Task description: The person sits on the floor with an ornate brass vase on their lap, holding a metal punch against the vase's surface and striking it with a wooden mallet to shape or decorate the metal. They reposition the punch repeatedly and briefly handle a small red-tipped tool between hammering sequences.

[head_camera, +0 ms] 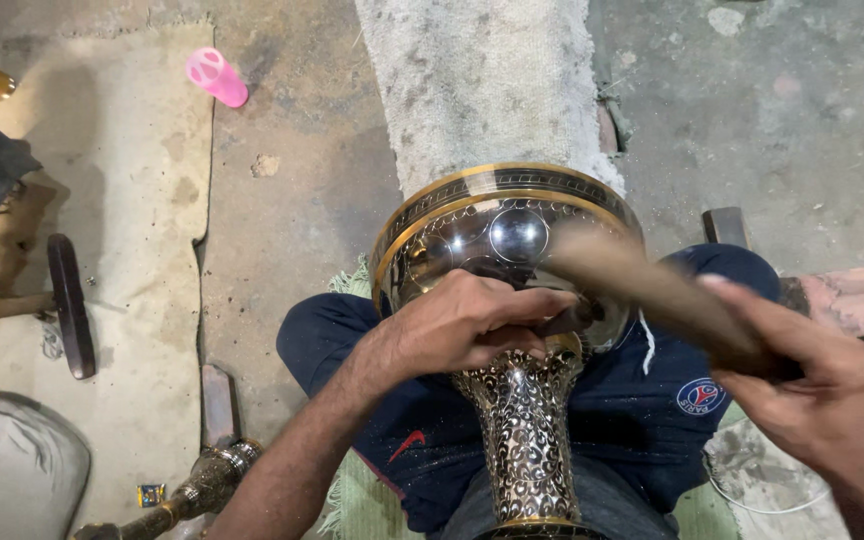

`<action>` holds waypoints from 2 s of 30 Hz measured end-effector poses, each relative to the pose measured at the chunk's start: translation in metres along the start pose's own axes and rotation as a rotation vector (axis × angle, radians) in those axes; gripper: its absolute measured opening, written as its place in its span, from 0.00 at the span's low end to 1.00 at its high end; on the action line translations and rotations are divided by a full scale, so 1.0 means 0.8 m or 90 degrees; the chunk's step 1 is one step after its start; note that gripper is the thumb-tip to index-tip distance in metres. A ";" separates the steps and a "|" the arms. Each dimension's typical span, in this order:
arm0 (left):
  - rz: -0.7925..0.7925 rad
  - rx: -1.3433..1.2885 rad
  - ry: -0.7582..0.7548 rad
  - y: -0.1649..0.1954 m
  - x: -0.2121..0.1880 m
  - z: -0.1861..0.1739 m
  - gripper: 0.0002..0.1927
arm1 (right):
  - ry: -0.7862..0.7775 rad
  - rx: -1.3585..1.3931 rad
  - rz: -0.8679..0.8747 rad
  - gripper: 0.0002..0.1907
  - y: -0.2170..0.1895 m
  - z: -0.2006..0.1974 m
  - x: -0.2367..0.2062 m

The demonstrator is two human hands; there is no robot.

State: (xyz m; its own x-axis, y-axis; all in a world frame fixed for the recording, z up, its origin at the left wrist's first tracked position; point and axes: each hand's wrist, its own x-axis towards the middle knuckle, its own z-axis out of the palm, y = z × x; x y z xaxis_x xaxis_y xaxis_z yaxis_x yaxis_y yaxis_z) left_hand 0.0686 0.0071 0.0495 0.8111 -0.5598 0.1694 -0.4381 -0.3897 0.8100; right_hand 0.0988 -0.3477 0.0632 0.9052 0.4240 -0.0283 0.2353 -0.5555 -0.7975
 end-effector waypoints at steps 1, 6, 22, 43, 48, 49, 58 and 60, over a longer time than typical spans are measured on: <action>0.011 -0.001 0.006 -0.001 0.000 0.000 0.26 | -0.007 0.004 -0.007 0.41 -0.001 0.000 0.000; 0.085 -0.014 0.042 -0.004 0.002 -0.001 0.27 | 0.054 -0.003 -0.014 0.37 -0.003 0.004 0.004; 0.055 -0.039 -0.044 -0.019 0.005 -0.002 0.26 | 0.009 -0.013 -0.128 0.36 -0.012 0.009 0.002; 0.079 -0.097 -0.059 -0.039 0.005 0.001 0.22 | 0.095 -0.015 -0.052 0.31 -0.004 0.012 -0.013; 0.109 -0.063 -0.025 -0.039 0.017 0.003 0.28 | 0.082 -0.063 0.030 0.36 0.017 0.013 -0.008; 0.110 -0.062 -0.034 -0.038 0.019 0.002 0.28 | 0.056 -0.163 0.074 0.35 0.017 0.012 -0.006; 0.114 -0.055 -0.041 -0.027 0.024 -0.006 0.28 | 0.120 -0.096 -0.017 0.31 -0.010 0.011 -0.017; 0.096 -0.087 -0.057 -0.028 0.020 -0.006 0.27 | 0.106 -0.156 0.029 0.31 -0.017 0.011 -0.023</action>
State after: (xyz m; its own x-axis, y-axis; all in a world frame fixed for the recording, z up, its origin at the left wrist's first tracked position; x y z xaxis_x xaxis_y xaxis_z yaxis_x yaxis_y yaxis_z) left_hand 0.0931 0.0106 0.0363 0.6996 -0.6698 0.2487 -0.4901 -0.1966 0.8492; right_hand 0.0755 -0.3417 0.0692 0.9576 0.2831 0.0541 0.2531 -0.7359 -0.6280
